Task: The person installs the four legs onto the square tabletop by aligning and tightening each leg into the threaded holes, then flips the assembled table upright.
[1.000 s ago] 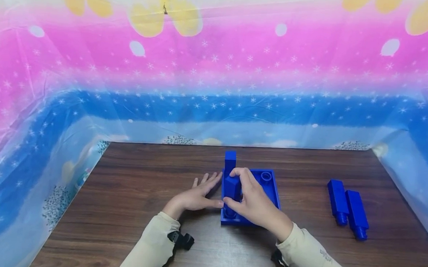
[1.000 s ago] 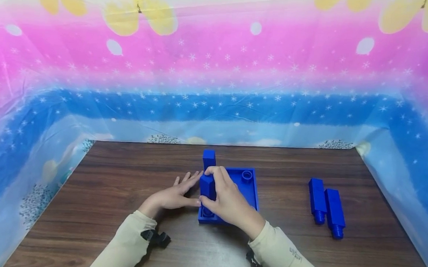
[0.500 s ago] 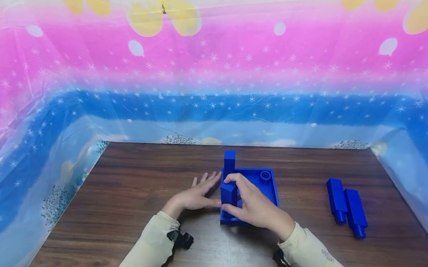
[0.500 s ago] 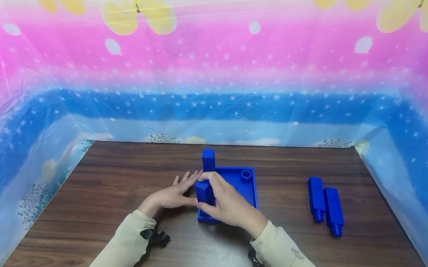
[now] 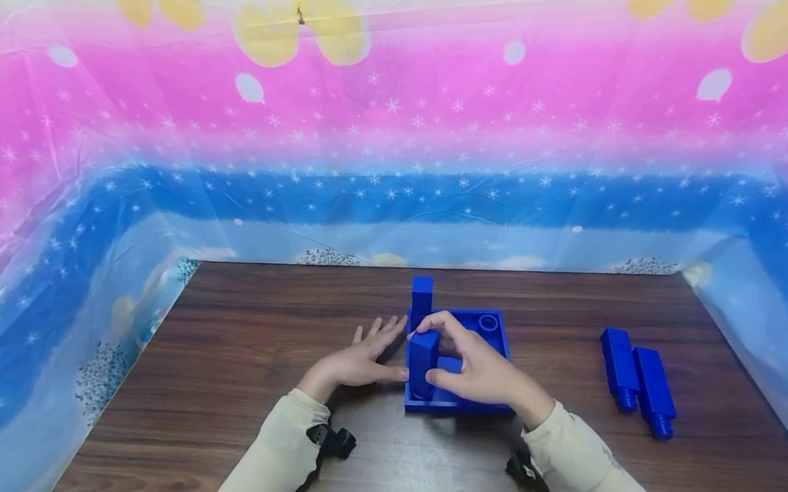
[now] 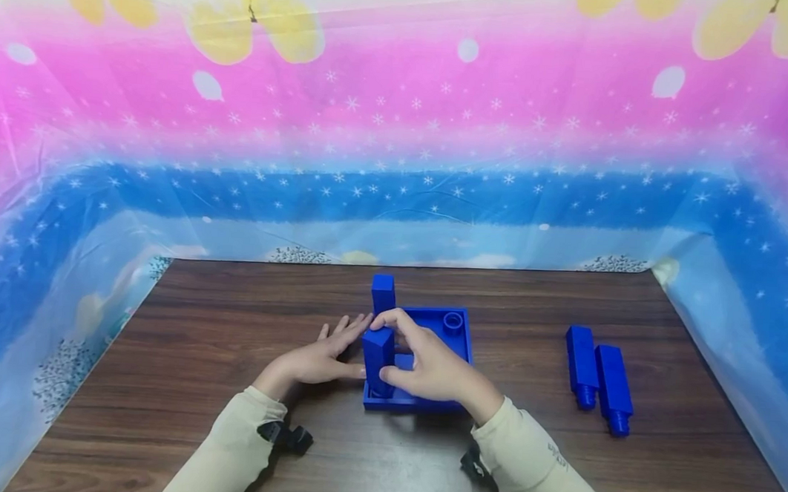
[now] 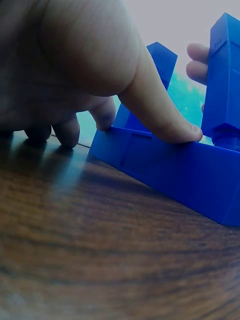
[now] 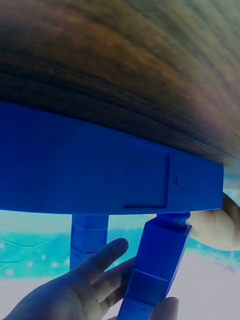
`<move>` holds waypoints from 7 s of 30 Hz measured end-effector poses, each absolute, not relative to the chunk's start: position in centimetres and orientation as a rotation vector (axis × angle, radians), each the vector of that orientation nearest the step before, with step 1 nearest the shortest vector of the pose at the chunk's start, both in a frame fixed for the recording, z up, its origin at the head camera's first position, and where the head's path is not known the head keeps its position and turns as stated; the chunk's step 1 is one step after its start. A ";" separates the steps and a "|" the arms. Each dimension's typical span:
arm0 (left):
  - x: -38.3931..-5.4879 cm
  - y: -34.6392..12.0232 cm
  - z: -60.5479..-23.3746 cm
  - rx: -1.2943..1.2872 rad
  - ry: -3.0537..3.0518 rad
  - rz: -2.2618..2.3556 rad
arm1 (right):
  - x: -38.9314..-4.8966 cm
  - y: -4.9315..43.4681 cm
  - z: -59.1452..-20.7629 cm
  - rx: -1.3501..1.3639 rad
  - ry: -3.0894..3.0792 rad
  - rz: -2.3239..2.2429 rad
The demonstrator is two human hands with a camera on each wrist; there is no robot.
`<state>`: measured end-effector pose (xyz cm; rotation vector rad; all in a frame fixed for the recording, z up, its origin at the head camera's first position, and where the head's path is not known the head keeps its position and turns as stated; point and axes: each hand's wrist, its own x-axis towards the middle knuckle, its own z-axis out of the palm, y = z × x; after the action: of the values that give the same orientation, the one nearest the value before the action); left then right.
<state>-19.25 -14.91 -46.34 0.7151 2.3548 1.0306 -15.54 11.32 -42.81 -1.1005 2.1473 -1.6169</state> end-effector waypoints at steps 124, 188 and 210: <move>-19.2 -14.8 -46.1 0.694 2.338 1.013 | -16.9 12.2 -43.3 -1.107 1.974 -1.542; -19.5 -15.0 -47.0 0.712 2.358 1.015 | -15.9 11.2 -43.2 -1.052 2.403 -1.356; -19.3 -14.9 -46.4 0.689 2.359 1.004 | -17.1 12.7 -43.0 -1.139 2.105 -1.496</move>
<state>-19.34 -14.87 -46.44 0.6888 2.3594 1.0039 -17.10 12.69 -43.00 -1.1391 2.1054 -1.4964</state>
